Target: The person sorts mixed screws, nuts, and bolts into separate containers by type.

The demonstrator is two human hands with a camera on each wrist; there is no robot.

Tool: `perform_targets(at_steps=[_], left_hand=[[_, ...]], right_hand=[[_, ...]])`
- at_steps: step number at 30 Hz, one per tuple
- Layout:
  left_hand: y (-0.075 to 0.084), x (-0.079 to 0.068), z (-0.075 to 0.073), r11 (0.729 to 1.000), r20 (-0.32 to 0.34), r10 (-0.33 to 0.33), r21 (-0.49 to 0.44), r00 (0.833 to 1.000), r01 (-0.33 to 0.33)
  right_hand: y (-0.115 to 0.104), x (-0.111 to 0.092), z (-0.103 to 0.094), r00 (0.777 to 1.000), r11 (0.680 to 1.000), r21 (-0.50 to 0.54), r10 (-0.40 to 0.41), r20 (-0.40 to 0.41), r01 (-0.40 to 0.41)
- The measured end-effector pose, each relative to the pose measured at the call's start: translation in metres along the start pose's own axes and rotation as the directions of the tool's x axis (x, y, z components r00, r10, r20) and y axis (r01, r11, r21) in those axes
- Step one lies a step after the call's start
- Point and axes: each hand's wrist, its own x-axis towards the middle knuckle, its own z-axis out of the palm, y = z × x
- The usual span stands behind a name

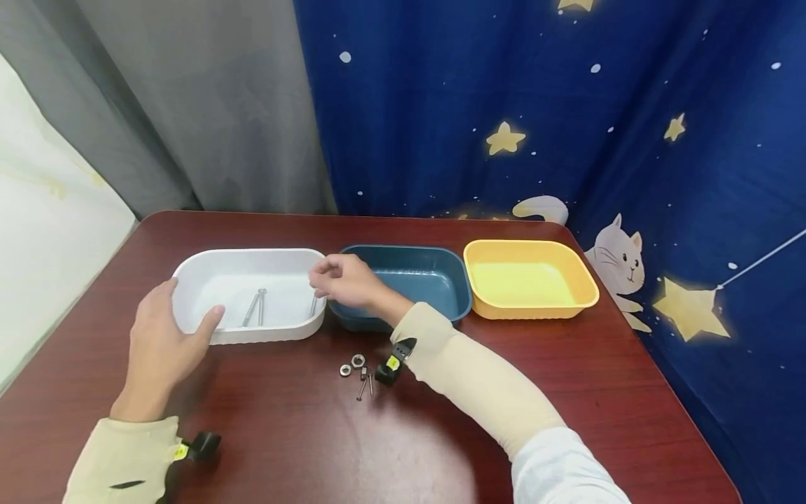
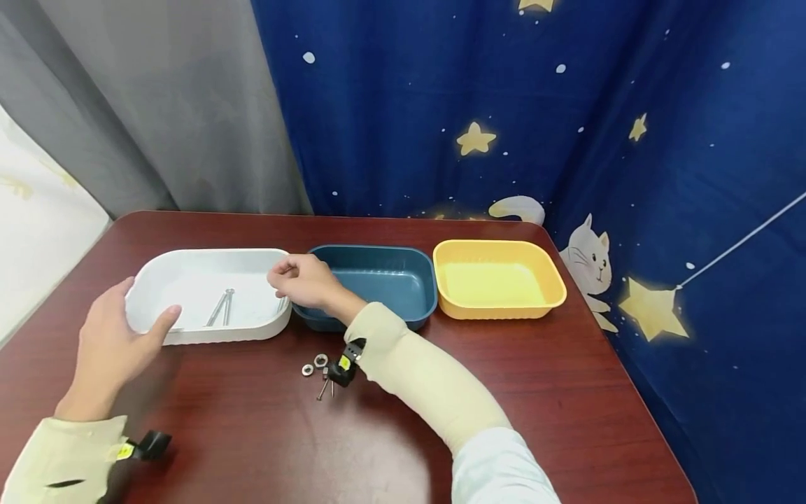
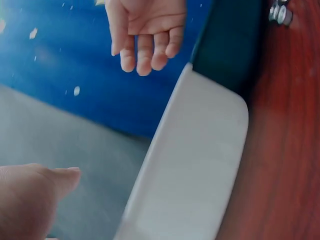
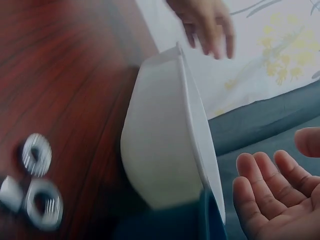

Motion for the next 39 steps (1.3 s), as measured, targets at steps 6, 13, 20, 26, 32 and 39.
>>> perform_targets(at_steps=[6,13,20,26,32,39], left_hand=[[0.026,0.013,0.005,0.989,0.068,0.149,0.002,0.986,-0.150],[0.052,0.022,0.023,0.935,0.167,0.352,-0.022,0.921,-0.353],[0.073,0.028,0.046,0.907,0.320,0.409,-0.040,0.855,-0.418],[0.087,0.028,0.066,0.872,0.336,0.482,-0.089,0.809,-0.482],[0.094,0.024,0.085,0.802,0.267,0.596,-0.160,0.757,-0.575],[0.099,0.017,0.098,0.797,0.322,0.594,-0.109,0.737,-0.595]], right_hand=[[0.006,-0.020,-0.026,0.990,0.955,-0.271,-0.134,-0.036,0.119],[0.023,-0.043,-0.050,0.974,0.891,-0.407,-0.225,-0.015,0.199],[0.042,-0.069,-0.064,0.938,0.809,-0.499,-0.346,0.024,0.311],[0.060,-0.093,-0.073,0.865,0.694,-0.573,-0.500,0.051,0.435],[0.077,-0.113,-0.078,0.827,0.577,-0.653,-0.544,0.140,0.490],[0.090,-0.125,-0.079,0.869,0.491,-0.741,-0.423,0.258,0.459]])
